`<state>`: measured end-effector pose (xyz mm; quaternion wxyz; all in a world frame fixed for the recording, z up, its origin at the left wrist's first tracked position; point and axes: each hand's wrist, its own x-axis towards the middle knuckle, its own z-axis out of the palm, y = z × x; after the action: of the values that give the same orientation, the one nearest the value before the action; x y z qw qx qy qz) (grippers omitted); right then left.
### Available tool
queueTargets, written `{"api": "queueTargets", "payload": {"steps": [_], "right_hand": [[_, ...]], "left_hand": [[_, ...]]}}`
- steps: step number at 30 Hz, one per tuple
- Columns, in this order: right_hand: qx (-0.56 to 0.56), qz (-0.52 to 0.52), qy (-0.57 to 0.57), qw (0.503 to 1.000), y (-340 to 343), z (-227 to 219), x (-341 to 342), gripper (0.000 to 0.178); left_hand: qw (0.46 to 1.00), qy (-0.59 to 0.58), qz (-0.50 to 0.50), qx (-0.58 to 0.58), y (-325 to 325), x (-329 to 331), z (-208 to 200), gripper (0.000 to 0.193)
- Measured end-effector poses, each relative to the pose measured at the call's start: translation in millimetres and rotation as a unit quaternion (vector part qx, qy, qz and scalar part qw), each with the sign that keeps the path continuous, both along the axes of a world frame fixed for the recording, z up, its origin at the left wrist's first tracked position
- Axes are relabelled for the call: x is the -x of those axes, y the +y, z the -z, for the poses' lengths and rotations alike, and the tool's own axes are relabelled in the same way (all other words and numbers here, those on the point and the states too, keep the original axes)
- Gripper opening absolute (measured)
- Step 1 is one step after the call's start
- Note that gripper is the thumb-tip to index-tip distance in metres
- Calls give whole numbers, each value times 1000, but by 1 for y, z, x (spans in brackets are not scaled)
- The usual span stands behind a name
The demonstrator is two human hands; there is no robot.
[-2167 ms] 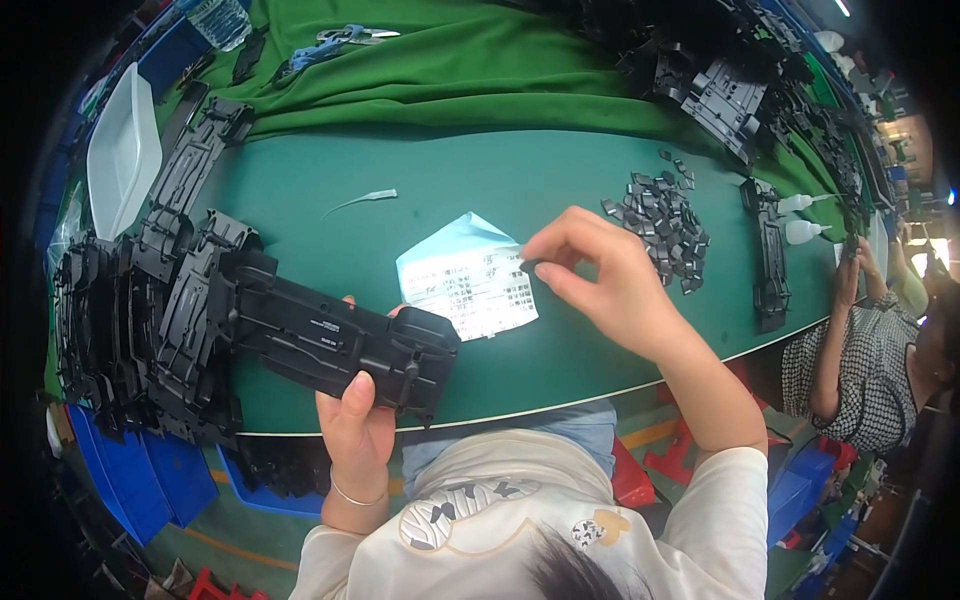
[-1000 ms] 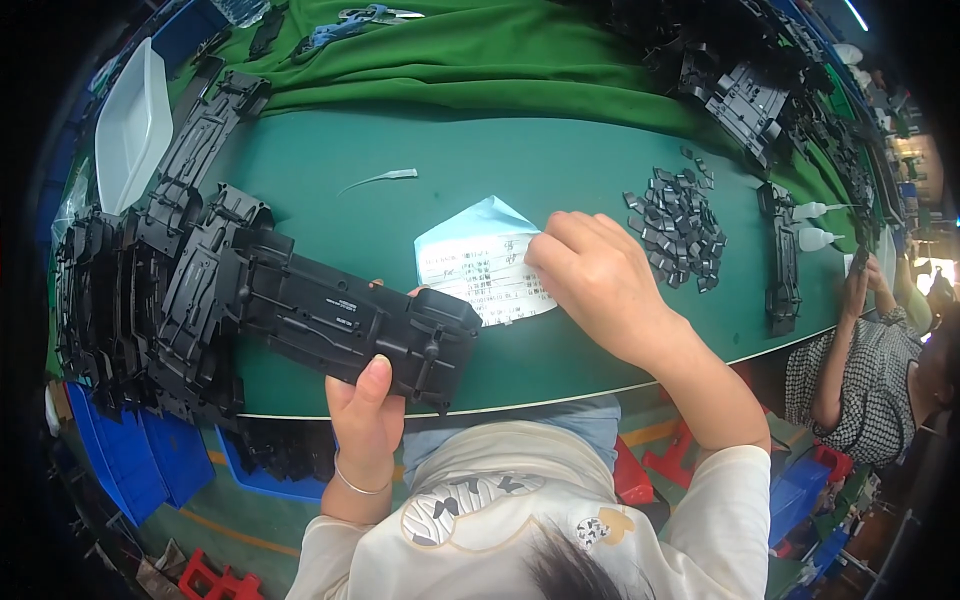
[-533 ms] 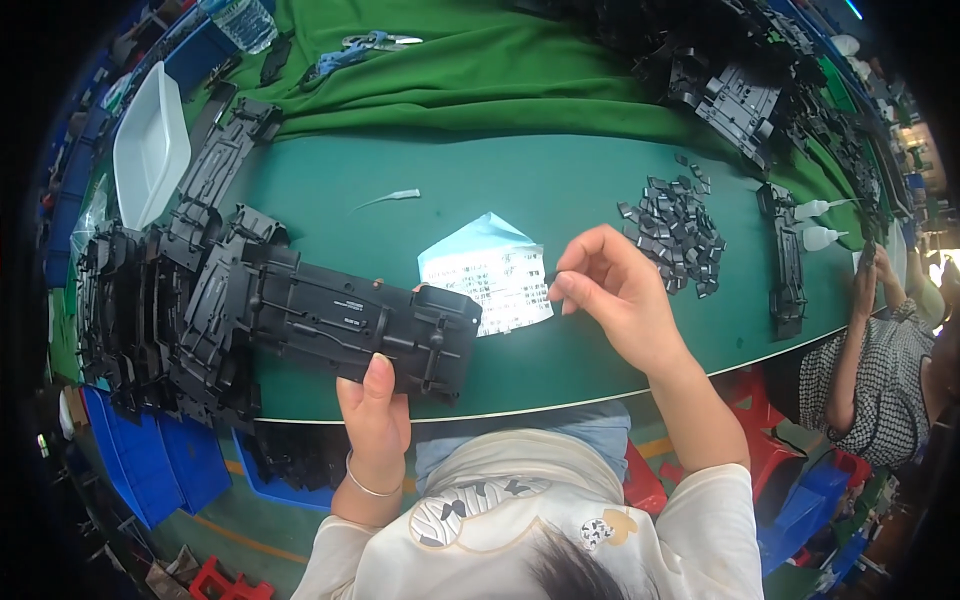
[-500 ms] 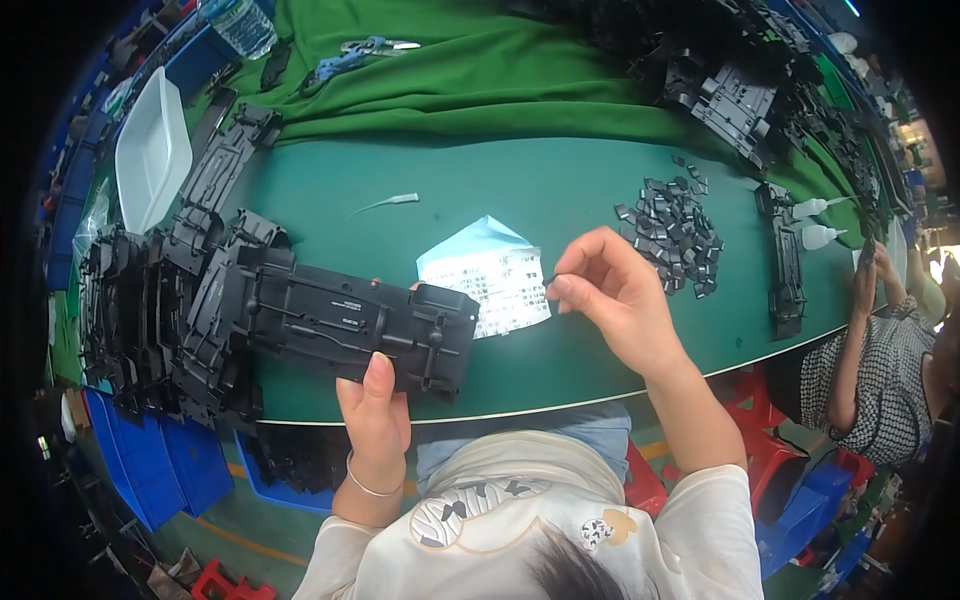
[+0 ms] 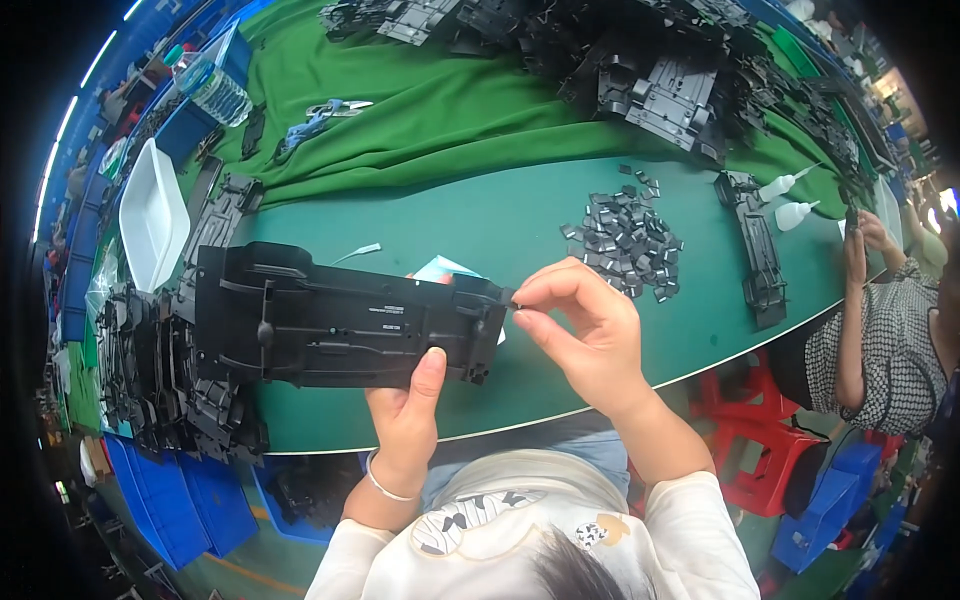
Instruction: Assembling small plastic parts onto a toy car chassis.
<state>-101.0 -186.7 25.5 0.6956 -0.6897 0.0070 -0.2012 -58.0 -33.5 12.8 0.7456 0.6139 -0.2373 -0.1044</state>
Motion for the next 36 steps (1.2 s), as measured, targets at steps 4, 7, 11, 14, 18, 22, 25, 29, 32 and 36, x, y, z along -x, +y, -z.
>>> {"api": "queueTargets", "payload": {"steps": [4,7,11,14,18,22,25,29,32,36], "right_hand": [[-19,16,4,1000,-3,1,1,17],[-36,0,-6,999,-6,2,2,17],[-191,-34,52,980,-10,1,-1,13],[-299,-77,97,946,-14,5,-5,15],[-408,-135,99,897,-15,7,-5,14],[-358,-102,84,924,-9,6,-6,16],[-97,-14,6,995,-4,4,-3,14],[130,81,-75,985,7,2,-6,19],[157,89,-95,979,9,1,-8,19],[200,86,-109,970,10,-2,-9,18]], "left_hand": [[1000,11,-5,17,-12,2,-6,30],[1000,7,-1,20,-16,3,-6,29],[1000,-1,-6,15,-14,2,-6,29],[998,36,-15,47,-11,3,-6,29],[999,32,-14,41,-10,4,-6,28],[999,18,-16,34,-9,2,-5,28],[999,17,-23,17,-9,4,-5,28],[1000,-18,-6,-9,-8,3,-4,32],[999,-38,8,-20,-7,4,0,36],[998,-49,19,-25,-7,4,2,36]]}}
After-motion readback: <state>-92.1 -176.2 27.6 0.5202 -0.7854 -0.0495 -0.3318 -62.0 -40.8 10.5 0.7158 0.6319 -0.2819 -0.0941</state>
